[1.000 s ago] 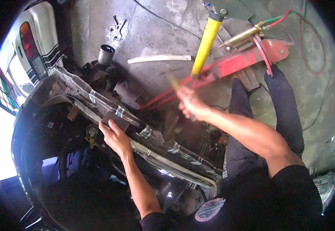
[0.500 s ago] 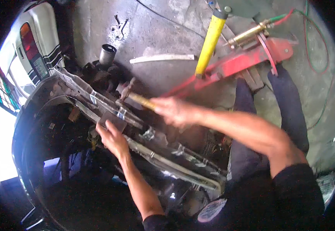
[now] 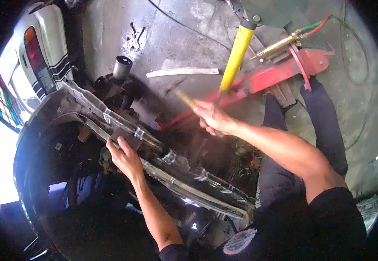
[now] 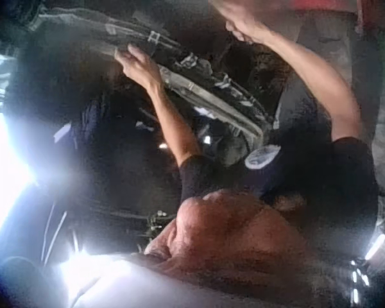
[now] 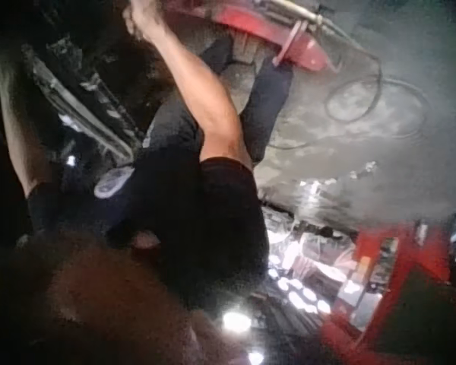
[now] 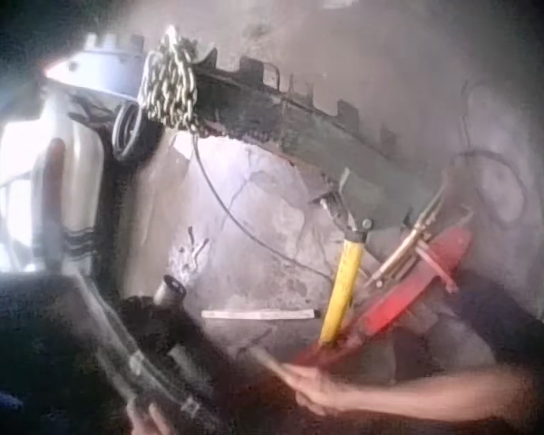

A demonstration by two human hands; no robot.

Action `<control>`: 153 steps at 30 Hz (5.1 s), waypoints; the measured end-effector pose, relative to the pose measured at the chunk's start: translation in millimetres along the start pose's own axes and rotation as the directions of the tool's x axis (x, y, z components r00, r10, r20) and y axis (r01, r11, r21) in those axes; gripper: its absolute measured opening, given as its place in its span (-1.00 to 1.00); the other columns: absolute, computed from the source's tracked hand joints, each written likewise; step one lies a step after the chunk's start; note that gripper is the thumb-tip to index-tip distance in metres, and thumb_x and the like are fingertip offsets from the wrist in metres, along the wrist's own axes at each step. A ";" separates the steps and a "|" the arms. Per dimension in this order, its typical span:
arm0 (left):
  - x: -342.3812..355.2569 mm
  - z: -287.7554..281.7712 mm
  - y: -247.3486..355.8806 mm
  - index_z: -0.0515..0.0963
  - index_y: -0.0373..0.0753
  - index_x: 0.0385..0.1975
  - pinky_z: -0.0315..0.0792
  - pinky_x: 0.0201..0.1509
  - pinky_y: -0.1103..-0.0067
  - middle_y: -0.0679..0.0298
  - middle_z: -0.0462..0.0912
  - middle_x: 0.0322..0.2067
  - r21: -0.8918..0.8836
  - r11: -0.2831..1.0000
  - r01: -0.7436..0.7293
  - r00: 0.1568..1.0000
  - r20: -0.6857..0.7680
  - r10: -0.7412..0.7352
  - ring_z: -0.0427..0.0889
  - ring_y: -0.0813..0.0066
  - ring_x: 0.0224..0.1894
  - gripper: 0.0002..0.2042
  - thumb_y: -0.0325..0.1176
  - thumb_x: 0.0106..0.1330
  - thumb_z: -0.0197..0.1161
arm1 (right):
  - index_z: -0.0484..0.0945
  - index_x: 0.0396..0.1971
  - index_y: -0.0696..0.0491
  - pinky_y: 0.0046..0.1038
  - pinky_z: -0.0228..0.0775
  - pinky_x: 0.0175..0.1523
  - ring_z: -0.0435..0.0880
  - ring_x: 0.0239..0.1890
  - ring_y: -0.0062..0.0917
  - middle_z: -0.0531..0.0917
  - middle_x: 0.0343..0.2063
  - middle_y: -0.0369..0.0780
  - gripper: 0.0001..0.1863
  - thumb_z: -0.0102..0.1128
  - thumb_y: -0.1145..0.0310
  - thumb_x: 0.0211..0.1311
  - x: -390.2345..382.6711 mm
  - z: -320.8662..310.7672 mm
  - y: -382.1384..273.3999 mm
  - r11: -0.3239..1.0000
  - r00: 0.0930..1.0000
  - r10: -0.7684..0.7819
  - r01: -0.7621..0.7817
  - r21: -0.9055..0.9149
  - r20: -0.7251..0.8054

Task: The person uses a wrench, a hammer, and a metal block to straighten and tighten components on a damaged car chassis.

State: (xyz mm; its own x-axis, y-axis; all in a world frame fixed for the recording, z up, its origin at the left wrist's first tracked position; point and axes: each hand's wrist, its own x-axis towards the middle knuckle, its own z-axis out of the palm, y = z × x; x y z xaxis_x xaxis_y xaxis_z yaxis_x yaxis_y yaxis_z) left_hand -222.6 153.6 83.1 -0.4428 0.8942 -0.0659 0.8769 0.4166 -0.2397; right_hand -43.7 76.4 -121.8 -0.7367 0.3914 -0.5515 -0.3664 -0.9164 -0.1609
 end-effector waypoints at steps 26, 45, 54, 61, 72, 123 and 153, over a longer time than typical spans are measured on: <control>12.0 0.1 -10.7 0.34 -0.47 0.21 0.50 -0.03 0.30 -0.15 0.69 -0.21 -0.255 0.963 0.093 0.996 0.012 -0.093 0.70 0.04 -0.17 -0.56 -0.27 0.49 0.07 | 0.14 0.46 -0.13 -0.62 0.22 -0.72 0.30 -0.79 -0.74 0.39 -0.66 -0.38 -0.41 -0.13 -0.01 0.55 22.4 33.2 -36.0 0.998 0.964 -0.001 0.016 -0.055 0.265; 34.4 0.2 -15.4 0.34 -0.52 0.21 0.50 -0.05 0.40 -0.10 0.67 -0.16 -0.347 0.937 0.028 0.999 -0.009 -0.033 0.68 0.20 -0.17 -0.54 -0.27 0.48 0.09 | 0.09 0.49 -0.09 -0.60 0.24 -0.74 0.33 -0.78 -0.71 0.44 -0.63 -0.33 -0.38 -0.12 0.03 0.55 20.7 73.5 -42.3 0.997 0.955 0.017 -0.037 0.061 0.296; 46.3 7.3 -27.0 0.36 -0.50 0.19 0.48 0.01 0.33 -0.18 0.66 -0.13 -0.172 0.984 -0.040 0.999 -0.037 0.035 0.67 0.03 -0.11 -0.54 -0.25 0.47 0.08 | 0.18 0.44 -0.07 -0.56 0.31 -0.74 0.39 -0.78 -0.69 0.43 -0.63 -0.32 -0.45 -0.14 0.09 0.55 30.4 66.5 -63.2 0.993 0.960 -0.061 0.086 -0.082 0.272; 47.8 9.2 -16.0 0.36 -0.51 0.19 0.47 0.05 0.33 -0.22 0.63 -0.08 -0.094 0.992 -0.087 0.995 -0.054 0.082 0.65 0.02 -0.06 -0.55 -0.27 0.47 0.08 | 0.09 0.47 -0.06 -0.58 0.32 -0.71 0.42 -0.76 -0.69 0.46 -0.62 -0.33 -0.40 -0.17 0.04 0.57 47.2 70.1 -56.5 0.991 0.960 -0.077 0.103 -0.085 0.268; 21.5 -3.7 -12.7 0.35 -0.51 0.20 0.47 0.05 0.35 -0.17 0.63 -0.08 -0.176 0.984 -0.019 1.000 0.005 0.020 0.65 0.07 -0.08 -0.52 -0.20 0.49 0.07 | 0.07 0.49 -0.06 -0.60 0.27 -0.71 0.35 -0.80 -0.72 0.39 -0.65 -0.38 -0.37 -0.12 0.03 0.56 -10.5 36.7 -36.2 0.992 0.967 0.016 0.017 -0.127 0.255; -71.0 -3.9 12.0 0.37 -0.34 0.18 0.43 -0.41 0.22 -0.10 0.62 -0.57 -0.125 0.989 0.079 0.996 0.057 -0.072 0.66 -0.08 -0.49 -0.61 -0.25 0.48 0.08 | 0.16 0.45 -0.07 -0.60 0.21 -0.71 0.30 -0.81 -0.73 0.36 -0.69 -0.40 -0.42 -0.09 0.06 0.55 -109.4 -4.4 -8.1 0.948 0.980 0.150 -0.104 -0.302 0.132; -151.8 -10.7 47.0 0.36 -0.44 0.19 0.49 0.10 0.44 0.03 0.64 0.00 -0.900 0.388 0.201 0.973 0.138 -0.184 0.65 0.18 -0.03 -0.56 -0.21 0.50 0.11 | 0.27 0.37 0.11 -0.61 0.19 -0.65 0.33 -0.74 -0.74 0.39 -0.65 -0.40 -0.44 0.10 0.25 0.46 -162.3 40.1 -96.7 0.750 0.932 -0.242 0.003 -0.662 -0.270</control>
State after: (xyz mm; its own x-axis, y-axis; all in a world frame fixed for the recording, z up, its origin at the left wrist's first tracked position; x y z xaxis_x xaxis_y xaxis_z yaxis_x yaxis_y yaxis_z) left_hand -112.2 39.1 92.2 -0.6181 0.7709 -0.1534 0.4195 0.4886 0.7651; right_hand 88.5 104.9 16.1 -0.4443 0.5639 -0.6961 0.0990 -0.7414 -0.6637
